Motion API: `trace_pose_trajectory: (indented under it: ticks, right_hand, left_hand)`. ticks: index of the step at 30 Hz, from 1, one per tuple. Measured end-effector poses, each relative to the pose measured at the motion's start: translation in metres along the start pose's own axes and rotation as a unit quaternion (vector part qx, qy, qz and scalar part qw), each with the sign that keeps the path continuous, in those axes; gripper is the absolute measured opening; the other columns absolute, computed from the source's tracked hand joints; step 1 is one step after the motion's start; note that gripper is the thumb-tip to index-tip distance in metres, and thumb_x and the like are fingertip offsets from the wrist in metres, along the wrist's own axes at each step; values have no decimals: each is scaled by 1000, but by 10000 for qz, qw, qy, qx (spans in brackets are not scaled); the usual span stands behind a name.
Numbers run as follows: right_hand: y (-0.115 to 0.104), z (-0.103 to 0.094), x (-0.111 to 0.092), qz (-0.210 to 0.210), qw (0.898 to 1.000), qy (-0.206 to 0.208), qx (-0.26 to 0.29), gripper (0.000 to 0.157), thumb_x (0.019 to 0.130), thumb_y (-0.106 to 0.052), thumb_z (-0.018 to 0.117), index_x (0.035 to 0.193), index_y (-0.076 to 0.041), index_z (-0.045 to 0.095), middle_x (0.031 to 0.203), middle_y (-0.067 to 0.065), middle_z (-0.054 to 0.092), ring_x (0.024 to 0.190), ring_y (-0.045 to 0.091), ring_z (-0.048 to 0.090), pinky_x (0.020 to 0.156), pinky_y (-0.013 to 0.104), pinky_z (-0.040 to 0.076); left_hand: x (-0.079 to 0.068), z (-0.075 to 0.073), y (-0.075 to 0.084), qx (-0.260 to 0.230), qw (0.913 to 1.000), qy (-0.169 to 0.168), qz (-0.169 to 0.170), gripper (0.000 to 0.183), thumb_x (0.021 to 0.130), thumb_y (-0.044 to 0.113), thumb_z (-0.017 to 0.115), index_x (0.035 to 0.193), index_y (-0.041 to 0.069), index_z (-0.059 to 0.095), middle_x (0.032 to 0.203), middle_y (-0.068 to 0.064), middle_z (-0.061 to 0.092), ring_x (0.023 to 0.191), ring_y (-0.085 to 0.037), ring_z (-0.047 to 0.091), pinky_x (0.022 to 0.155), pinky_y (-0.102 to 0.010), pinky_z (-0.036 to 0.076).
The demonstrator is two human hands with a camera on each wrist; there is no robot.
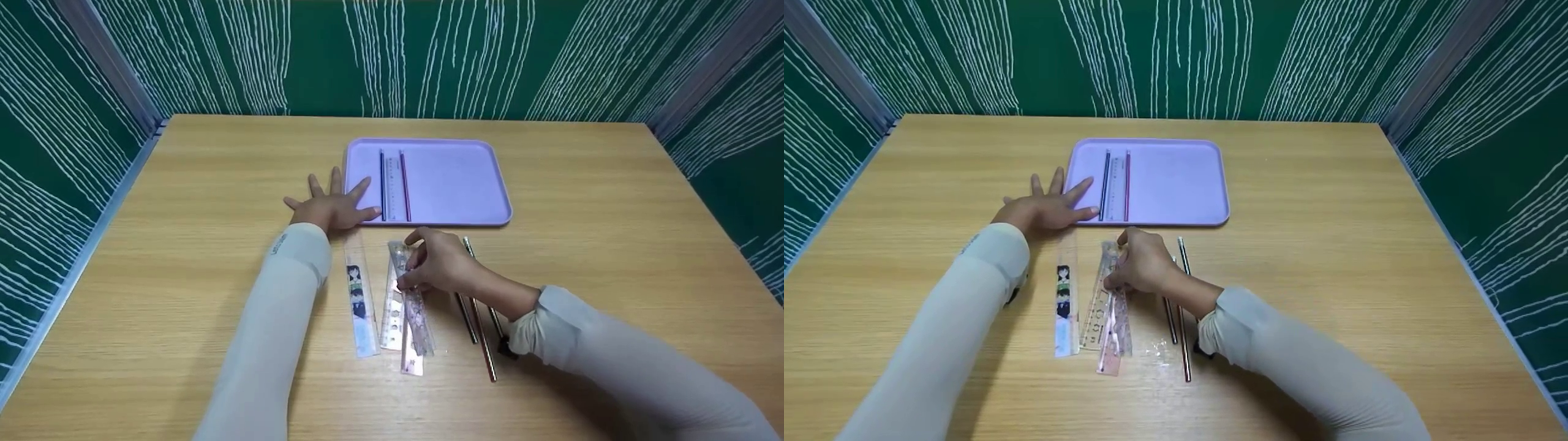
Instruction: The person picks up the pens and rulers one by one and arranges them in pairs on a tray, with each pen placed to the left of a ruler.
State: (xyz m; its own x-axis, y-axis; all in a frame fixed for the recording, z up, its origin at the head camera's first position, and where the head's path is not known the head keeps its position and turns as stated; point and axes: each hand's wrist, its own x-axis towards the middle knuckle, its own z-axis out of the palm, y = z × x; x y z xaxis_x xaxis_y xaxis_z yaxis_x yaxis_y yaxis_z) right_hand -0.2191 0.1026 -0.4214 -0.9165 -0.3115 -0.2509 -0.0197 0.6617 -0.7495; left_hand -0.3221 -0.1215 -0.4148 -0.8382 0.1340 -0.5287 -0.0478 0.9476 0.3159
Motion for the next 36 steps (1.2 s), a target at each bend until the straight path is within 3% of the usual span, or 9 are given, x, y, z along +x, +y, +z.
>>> trace_pose_trajectory:
  ticks: [6,11,17,21,26,30,36]
  right_hand:
    - [2,-3,0,282,9961,-243,805,69,74,-4,90,133,-3,54,92,10,69,72,20,71,65,36,64]
    - [6,-5,0,194,9891,-435,1390,58,82,-2,83,132,-2,52,96,13,68,74,24,74,66,42,65]
    - [10,-8,0,181,9821,-692,1742,48,92,-8,75,131,-8,47,105,16,67,70,27,73,63,48,64]
    - [12,-11,0,182,9792,-818,1849,44,100,-11,65,136,-10,39,108,16,68,63,23,69,58,45,63]
    - [15,-15,0,297,9680,-968,2296,41,104,-15,58,139,-14,35,110,17,68,66,23,69,55,39,62]
    - [18,-17,1,399,9555,-1112,2701,52,101,-13,62,142,-16,30,117,17,65,76,25,71,60,38,63]
    - [20,-21,0,456,9419,-1352,3042,82,85,6,71,147,-20,23,116,19,62,82,29,72,67,43,64]
  left_hand:
    - [0,1,-2,5,10000,25,51,83,90,83,40,157,58,-1,169,-2,-29,149,-48,-31,102,-88,-15]
    - [0,1,-2,-22,10000,12,68,83,90,82,41,157,58,-2,168,-2,-31,149,-49,-32,102,-88,-16]
    - [0,1,-2,-77,10000,-25,25,82,90,82,41,156,58,-2,167,-1,-32,148,-48,-34,102,-87,-18]
    - [-1,1,-2,-111,9999,-26,21,82,91,81,42,157,58,-1,168,-1,-31,148,-48,-33,102,-87,-17]
    - [-1,1,-1,-82,10000,-51,16,82,91,81,41,156,59,-2,167,-1,-32,148,-47,-34,102,-87,-17]
    - [0,0,-1,-51,10000,-75,18,82,90,82,41,156,59,-3,167,-1,-33,148,-47,-34,102,-87,-17]
    - [1,0,-2,-10,9999,-87,54,83,90,83,40,156,58,-4,167,-1,-33,148,-47,-34,102,-87,-17]
